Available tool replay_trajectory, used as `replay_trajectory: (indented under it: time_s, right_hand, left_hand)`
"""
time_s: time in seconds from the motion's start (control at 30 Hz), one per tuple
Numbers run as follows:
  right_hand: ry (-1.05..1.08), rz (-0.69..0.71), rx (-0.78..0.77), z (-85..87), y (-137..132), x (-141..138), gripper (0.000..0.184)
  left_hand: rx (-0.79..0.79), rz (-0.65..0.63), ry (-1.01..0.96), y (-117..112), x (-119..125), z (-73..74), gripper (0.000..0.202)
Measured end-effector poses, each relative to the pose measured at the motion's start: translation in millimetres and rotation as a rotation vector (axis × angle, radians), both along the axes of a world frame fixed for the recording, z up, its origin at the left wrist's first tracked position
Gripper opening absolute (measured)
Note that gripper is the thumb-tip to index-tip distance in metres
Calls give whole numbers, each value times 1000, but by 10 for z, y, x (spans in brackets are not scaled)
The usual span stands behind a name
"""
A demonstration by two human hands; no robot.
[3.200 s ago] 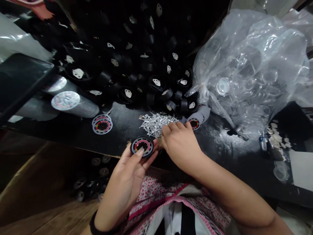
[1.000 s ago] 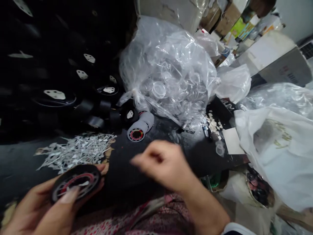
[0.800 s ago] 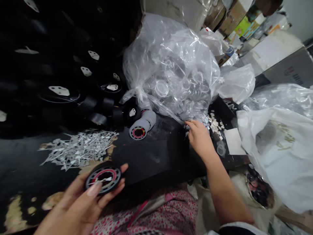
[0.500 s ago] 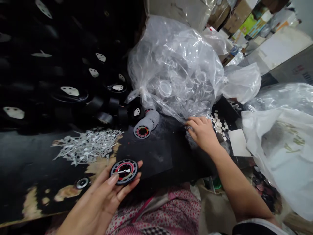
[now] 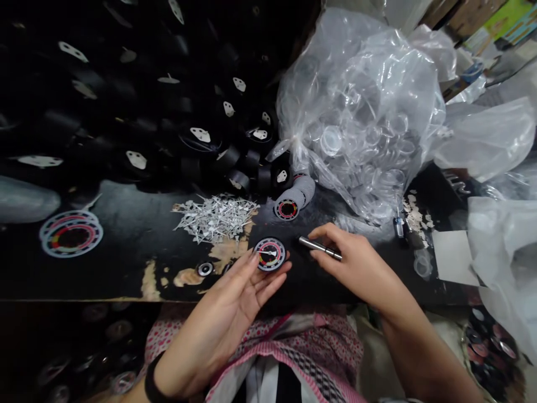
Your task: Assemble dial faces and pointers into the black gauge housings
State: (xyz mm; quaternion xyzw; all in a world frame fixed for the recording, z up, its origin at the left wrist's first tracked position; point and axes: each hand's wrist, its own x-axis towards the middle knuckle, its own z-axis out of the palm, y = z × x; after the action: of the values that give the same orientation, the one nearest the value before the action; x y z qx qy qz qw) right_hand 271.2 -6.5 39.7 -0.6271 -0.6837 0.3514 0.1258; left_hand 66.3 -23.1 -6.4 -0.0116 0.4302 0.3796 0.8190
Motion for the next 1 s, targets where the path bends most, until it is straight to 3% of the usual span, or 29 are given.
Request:
replay_trajectory:
  time_s: [0.17,0.3,0.43,0.53,0.6,0.7,0.8,1.0]
  right_hand:
    - [-33,16,97,122,75,0,11]
    - [156,19,220,-71,115,-75,9]
    - [531,-123,263,-274,65,-245,11]
    - [969,-321,285,-209,35,-405,9]
    - [1138,-343,284,-106,39,-506,12]
    - [1132,-301,208,-20,50,-627,28]
    - [1080,-287,208,-58,32,-698,21]
    - [894,-119,184,-164,4,-719,19]
  left_hand:
    - [18,-20,-39,-17,-15,-26,25]
    - [4,-6,-59,-24,-2,-35,22]
    - [46,8,-69,-28,8,-43,20]
    - [57,-8,-77,-29,14,-51,19]
    - [64,-19,-86,-30,25,-55,18]
    - [85,-43,-111,-33,46,-63,17]
    - [116,-50,-132,-37,56,-82,15]
    - [104,-64,-139,-42,50,-149,23]
